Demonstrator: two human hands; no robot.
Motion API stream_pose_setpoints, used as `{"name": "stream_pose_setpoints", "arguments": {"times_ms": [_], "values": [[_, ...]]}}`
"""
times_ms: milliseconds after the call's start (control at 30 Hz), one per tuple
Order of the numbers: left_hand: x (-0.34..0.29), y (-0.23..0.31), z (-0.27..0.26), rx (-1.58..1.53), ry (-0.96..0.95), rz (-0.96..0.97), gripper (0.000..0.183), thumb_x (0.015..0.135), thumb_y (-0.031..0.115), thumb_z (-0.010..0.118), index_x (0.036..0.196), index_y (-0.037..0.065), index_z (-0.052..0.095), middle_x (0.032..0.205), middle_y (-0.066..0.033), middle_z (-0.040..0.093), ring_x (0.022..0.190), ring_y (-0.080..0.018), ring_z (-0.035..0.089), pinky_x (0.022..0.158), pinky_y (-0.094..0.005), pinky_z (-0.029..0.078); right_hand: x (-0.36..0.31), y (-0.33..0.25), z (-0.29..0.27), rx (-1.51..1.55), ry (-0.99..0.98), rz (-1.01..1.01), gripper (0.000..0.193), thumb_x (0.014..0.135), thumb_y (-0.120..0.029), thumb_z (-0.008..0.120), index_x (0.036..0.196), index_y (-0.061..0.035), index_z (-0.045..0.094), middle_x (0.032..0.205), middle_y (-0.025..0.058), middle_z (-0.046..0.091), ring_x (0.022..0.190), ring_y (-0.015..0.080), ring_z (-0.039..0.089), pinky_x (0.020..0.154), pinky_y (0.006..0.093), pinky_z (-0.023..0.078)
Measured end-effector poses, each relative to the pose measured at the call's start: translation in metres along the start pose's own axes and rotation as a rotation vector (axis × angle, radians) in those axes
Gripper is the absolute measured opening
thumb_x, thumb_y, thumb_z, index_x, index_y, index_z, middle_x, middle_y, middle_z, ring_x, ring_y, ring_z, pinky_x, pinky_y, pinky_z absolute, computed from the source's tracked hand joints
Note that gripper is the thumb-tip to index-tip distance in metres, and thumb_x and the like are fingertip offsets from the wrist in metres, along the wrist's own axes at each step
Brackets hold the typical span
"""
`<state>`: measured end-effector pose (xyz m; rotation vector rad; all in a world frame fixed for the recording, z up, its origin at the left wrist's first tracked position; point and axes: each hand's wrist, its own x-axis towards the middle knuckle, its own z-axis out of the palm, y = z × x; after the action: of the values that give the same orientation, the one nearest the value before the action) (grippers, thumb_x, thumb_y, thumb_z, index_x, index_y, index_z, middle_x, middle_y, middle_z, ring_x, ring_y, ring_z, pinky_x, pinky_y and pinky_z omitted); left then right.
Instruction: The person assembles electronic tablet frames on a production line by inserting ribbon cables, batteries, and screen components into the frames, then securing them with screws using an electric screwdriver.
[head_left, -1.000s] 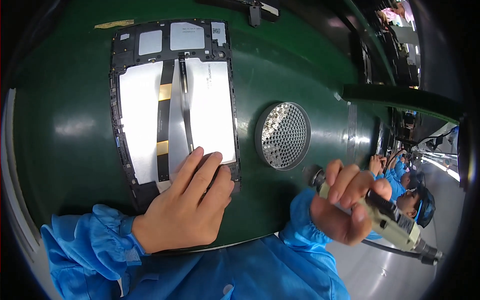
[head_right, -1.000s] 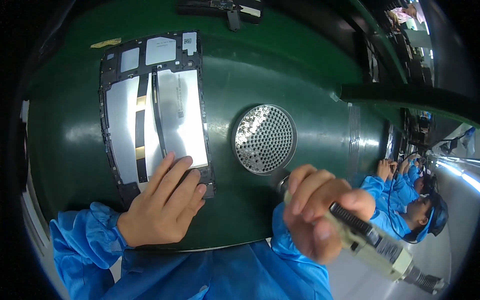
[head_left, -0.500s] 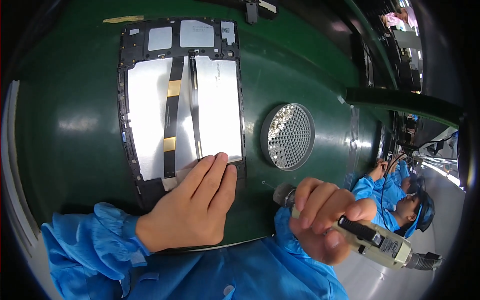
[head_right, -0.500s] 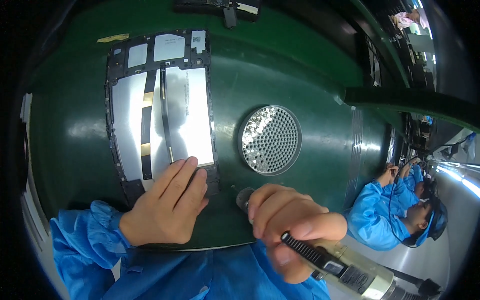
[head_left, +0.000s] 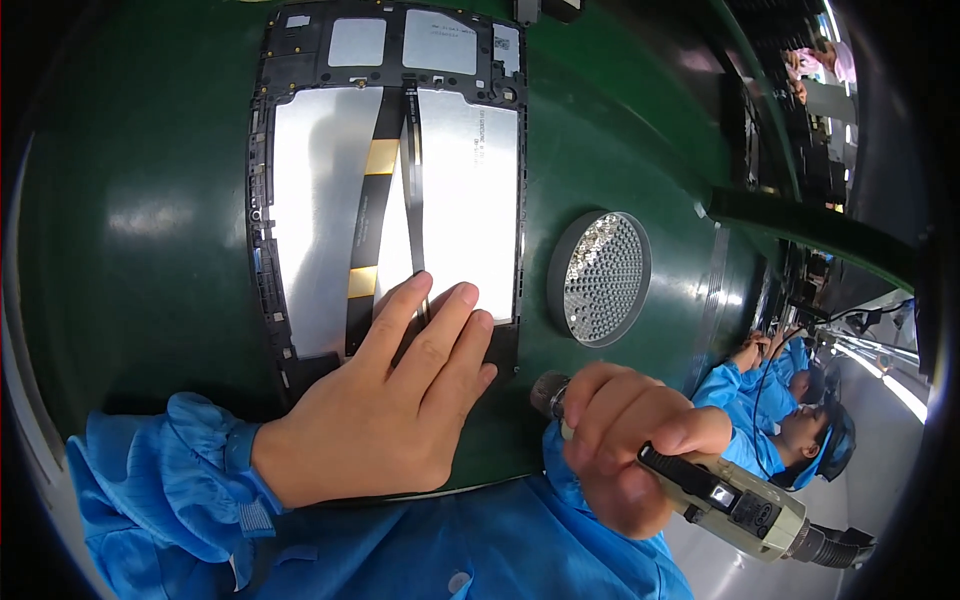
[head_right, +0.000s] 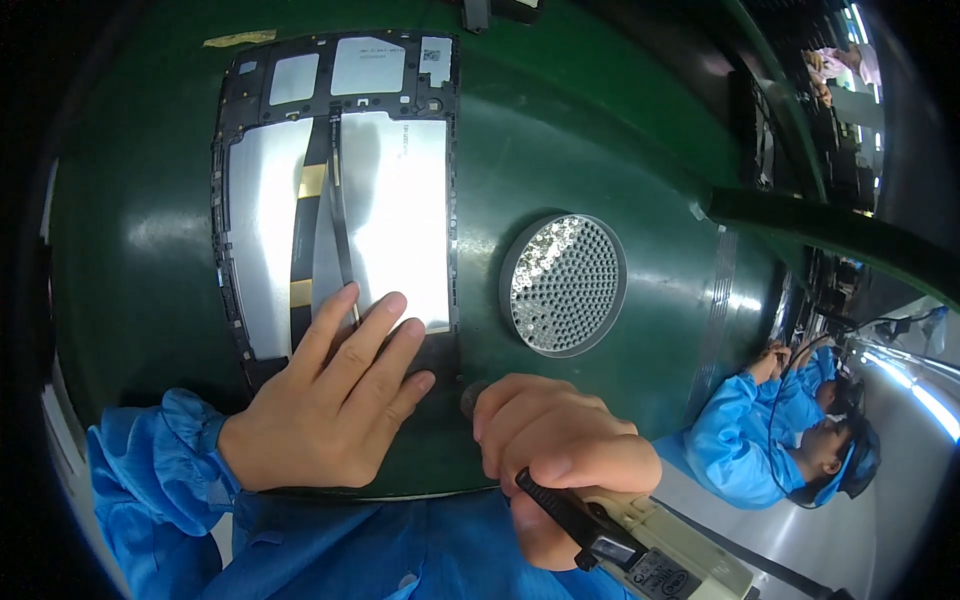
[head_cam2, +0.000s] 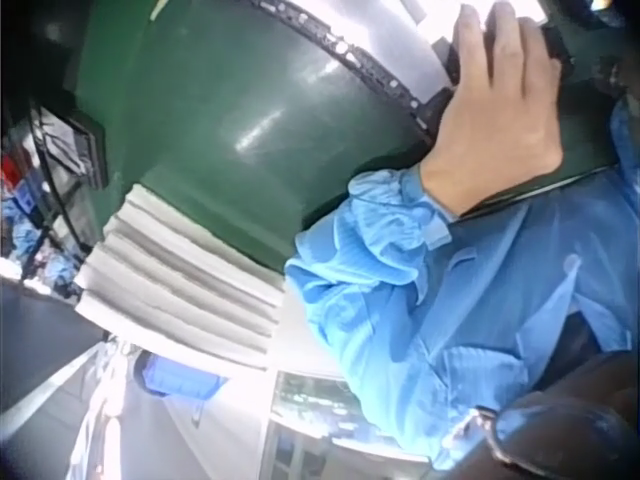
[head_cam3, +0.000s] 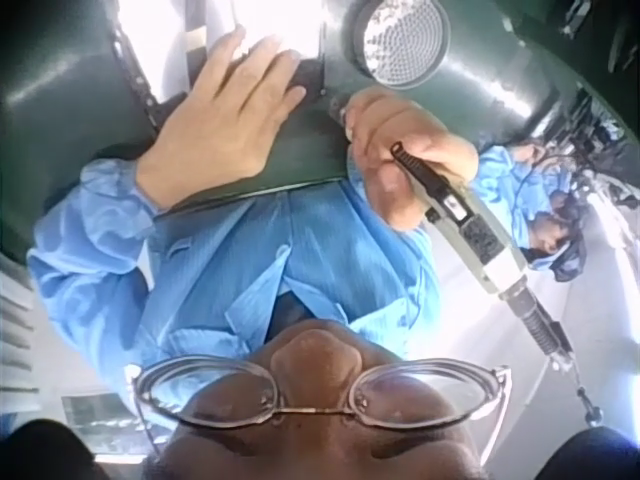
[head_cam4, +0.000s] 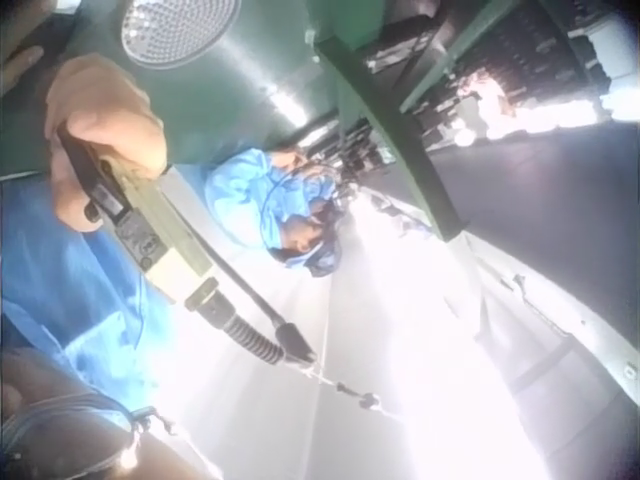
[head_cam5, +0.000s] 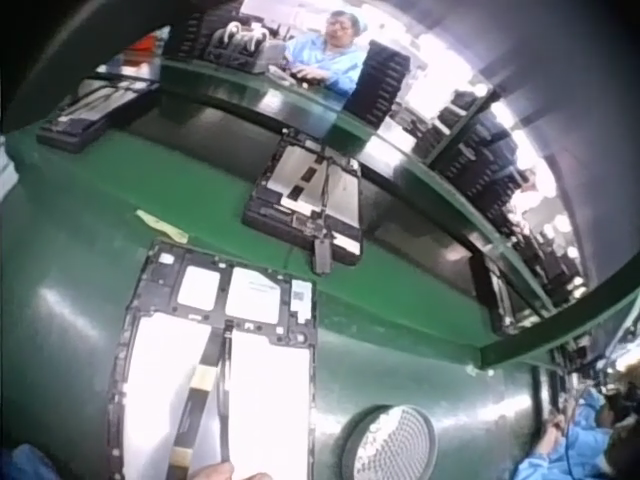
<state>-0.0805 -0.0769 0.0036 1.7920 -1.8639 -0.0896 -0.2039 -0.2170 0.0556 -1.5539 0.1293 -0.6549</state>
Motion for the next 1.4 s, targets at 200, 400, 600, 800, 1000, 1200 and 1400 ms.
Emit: {"name": "stream_pose_setpoints", "arguments": {"times_ms": [200,400,600,800,1000,1200,1400], "values": [[-0.003,0.0,0.001,0.007,0.002,0.0,0.019,0.08,0.013,0.064,0.093,0.001,0.072,0.11,-0.0234,0.062,0.116,-0.0401,0.053,0.101,-0.0588,0.037,-0.001,0.003,-0.003,0.045,-0.039,-0.062,0.036,0.072,0.004,0.058,0.106,-0.0011,0.045,0.064,0.0097,0.054,0.052,0.0213,0.055,0.053,0.0393,0.047],[-0.004,-0.001,0.001,-0.002,-0.018,-0.005,0.019,0.08,0.013,0.064,0.093,0.001,0.072,0.111,-0.0236,0.062,0.117,-0.0403,0.053,0.101,-0.0592,0.037,-0.001,0.004,-0.002,0.035,-0.071,-0.062,0.036,0.072,0.004,0.059,0.105,-0.0017,0.046,0.064,0.009,0.053,0.053,0.0215,0.055,0.054,0.0398,0.047],[-0.003,0.0,0.001,0.006,-0.018,-0.005,0.02,0.081,0.013,0.063,0.094,0.001,0.072,0.112,-0.0235,0.062,0.117,-0.0402,0.053,0.101,-0.0592,0.037,0.0,0.004,-0.003,0.039,-0.075,-0.03,0.037,0.072,0.005,0.059,0.106,-0.002,0.047,0.064,0.0088,0.054,0.054,0.0215,0.055,0.055,0.0405,0.047],[-0.002,-0.002,-0.005,0.027,-0.105,0.026,0.026,0.079,0.019,0.066,0.101,0.006,0.07,0.12,-0.0208,0.058,0.121,-0.04,0.049,0.102,-0.0618,0.033,-0.002,0.005,-0.002,-0.008,-0.044,-0.034,0.028,0.081,-0.01,0.06,0.105,-0.0061,0.047,0.064,0.0032,0.049,0.054,0.0166,0.05,0.054,0.0337,0.041],[-0.002,-0.022,-0.054,0.101,-0.365,-0.417,0.09,0.052,0.043,0.085,0.131,0.019,0.051,0.147,-0.0189,0.03,0.136,-0.0465,0.023,0.1,-0.0695,0.024,0.005,0.001,-0.049,-0.068,0.227,-0.098,0.036,0.08,-0.014,0.059,0.114,-0.0079,0.048,0.064,0.0045,0.05,0.056,0.0185,0.051,0.058,0.0365,0.042],[-0.008,-0.013,-0.044,0.023,-0.328,-0.394,0.073,0.058,0.045,0.081,0.119,0.013,0.06,0.144,-0.0231,0.032,0.132,-0.055,0.023,0.087,-0.0696,0.036,0.012,0.013,-0.054,0.021,0.269,-0.075,0.038,0.077,-0.008,0.059,0.113,-0.0044,0.048,0.067,0.0084,0.05,0.058,0.0209,0.05,0.061,0.0391,0.042],[-0.008,-0.007,-0.043,0.012,-0.322,-0.398,0.075,0.055,0.047,0.082,0.119,0.011,0.062,0.143,-0.025,0.033,0.132,-0.0546,0.025,0.088,-0.0659,0.04,0.018,0.023,-0.051,0.012,0.121,-0.098,0.04,0.077,-0.009,0.051,0.117,-0.0037,0.048,0.069,0.0069,0.05,0.059,0.0181,0.048,0.063,0.0376,0.041]]}}
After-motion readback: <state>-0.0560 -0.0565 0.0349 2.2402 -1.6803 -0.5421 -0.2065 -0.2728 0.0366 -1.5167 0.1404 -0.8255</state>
